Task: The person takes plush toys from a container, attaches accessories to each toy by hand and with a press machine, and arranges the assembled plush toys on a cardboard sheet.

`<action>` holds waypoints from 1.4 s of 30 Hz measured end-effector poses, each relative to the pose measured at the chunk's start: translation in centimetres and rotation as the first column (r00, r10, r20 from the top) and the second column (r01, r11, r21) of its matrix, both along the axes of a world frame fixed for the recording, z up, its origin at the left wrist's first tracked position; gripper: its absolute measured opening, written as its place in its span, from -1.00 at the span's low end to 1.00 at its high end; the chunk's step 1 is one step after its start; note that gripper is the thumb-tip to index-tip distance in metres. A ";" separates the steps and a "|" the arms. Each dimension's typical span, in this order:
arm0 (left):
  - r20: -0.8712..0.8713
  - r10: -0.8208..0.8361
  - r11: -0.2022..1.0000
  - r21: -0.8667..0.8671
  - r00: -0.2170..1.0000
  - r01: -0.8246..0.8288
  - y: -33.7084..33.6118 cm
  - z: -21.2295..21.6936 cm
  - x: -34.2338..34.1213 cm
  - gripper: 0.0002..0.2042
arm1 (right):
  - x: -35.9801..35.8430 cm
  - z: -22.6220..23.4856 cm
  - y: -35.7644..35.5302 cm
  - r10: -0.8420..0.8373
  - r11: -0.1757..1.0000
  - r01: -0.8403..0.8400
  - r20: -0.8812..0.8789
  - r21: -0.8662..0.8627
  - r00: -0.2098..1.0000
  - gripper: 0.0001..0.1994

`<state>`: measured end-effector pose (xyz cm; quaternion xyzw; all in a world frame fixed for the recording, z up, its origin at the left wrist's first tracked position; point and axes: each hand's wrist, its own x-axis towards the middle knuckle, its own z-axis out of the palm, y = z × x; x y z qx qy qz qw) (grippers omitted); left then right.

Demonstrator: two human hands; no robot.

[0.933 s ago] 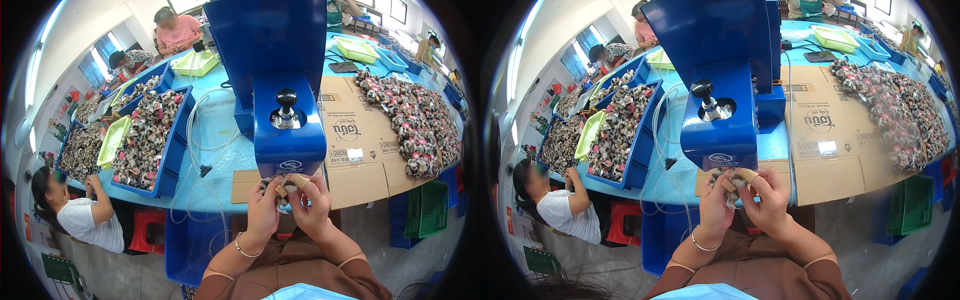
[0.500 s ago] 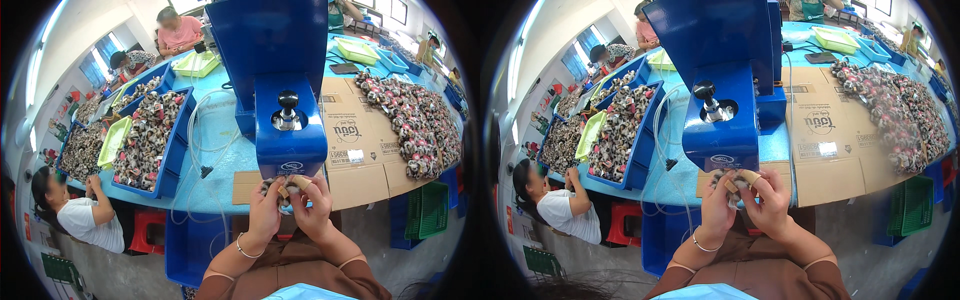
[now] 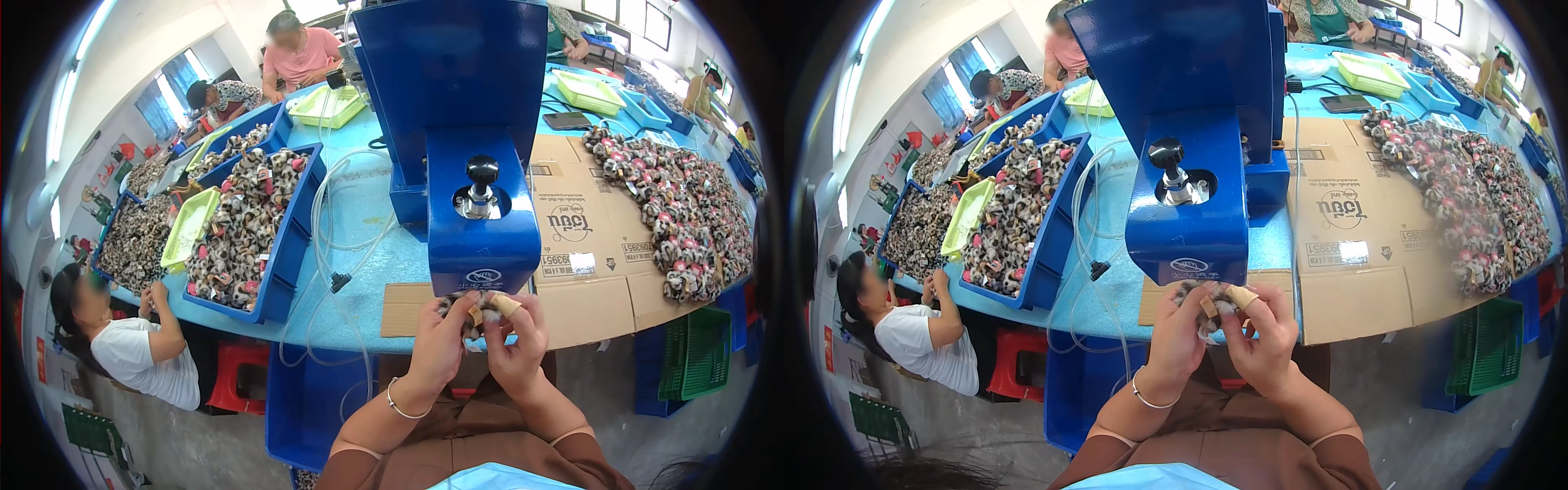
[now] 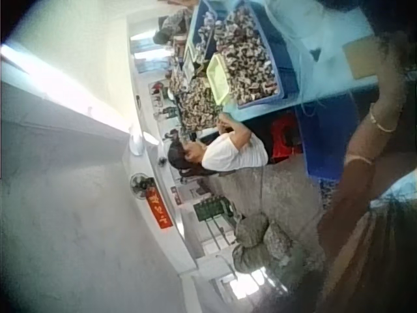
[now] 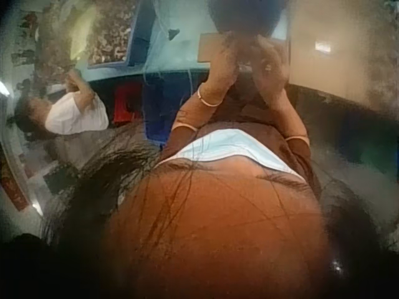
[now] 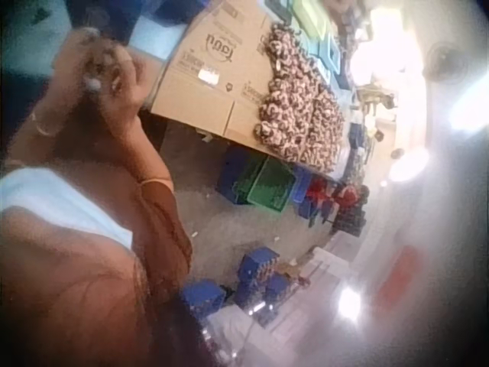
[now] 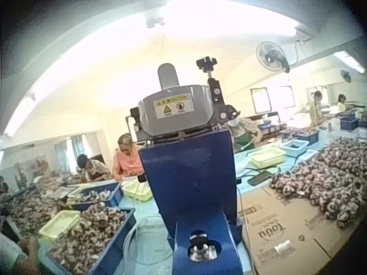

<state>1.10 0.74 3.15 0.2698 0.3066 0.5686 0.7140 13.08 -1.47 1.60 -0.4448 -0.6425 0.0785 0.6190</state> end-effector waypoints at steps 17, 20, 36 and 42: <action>0.021 -0.009 1.000 -0.016 1.000 0.009 1.2 1.0 -1.1 -0.82 | -0.8 1.0 1.1 0.018 0.999 -0.018 0.011 0.027 1.000 -0.81; 0.056 0.020 0.998 0.059 0.998 -0.023 0.9 1.3 -1.0 -0.82 | -1.0 1.1 1.1 0.017 0.999 -0.018 0.025 0.029 1.000 -0.81; 0.036 -0.012 1.000 0.010 0.999 0.012 0.1 -0.7 -2.0 -0.87 | -1.2 0.5 0.9 0.078 0.997 -0.078 -0.024 0.016 0.997 -0.70; 0.002 -0.003 0.992 -0.124 1.000 0.003 -0.9 -1.7 -0.1 -0.80 | 1.1 0.4 -2.1 0.102 0.966 -0.094 0.021 -0.239 0.995 -0.53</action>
